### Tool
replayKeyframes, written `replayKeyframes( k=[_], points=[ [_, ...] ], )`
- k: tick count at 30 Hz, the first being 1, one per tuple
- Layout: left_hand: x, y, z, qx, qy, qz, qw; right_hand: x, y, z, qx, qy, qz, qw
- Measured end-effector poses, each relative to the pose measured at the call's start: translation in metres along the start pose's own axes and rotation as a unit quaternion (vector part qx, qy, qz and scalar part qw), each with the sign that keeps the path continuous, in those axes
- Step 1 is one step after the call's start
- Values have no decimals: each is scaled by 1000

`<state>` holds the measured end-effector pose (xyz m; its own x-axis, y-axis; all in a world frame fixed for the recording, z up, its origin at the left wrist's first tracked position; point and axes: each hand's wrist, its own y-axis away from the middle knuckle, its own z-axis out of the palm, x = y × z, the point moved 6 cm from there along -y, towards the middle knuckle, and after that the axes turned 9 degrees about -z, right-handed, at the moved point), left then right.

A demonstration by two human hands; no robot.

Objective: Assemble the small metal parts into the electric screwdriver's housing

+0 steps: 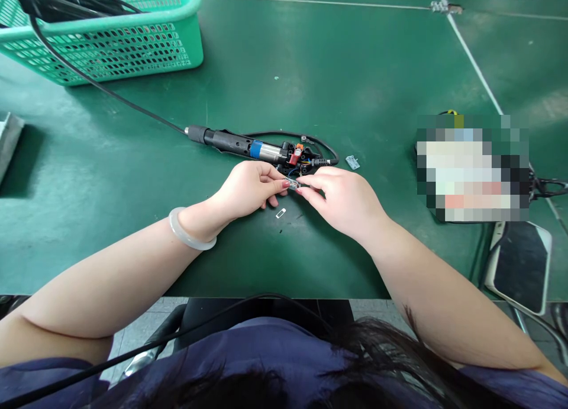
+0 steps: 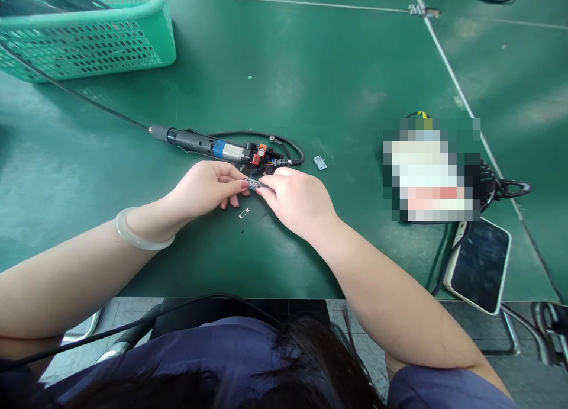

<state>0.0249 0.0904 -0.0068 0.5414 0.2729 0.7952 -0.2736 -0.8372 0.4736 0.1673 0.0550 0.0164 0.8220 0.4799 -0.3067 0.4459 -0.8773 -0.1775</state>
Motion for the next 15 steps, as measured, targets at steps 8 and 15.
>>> replayKeyframes(
  k=[8,15],
  points=[
    [0,1,-1,3,0,0,1000,1,1,0,10,-30,-1,1000],
    [1,1,-1,-1,6,-3,1000,4,0,0,27,-71,7,997]
  ],
)
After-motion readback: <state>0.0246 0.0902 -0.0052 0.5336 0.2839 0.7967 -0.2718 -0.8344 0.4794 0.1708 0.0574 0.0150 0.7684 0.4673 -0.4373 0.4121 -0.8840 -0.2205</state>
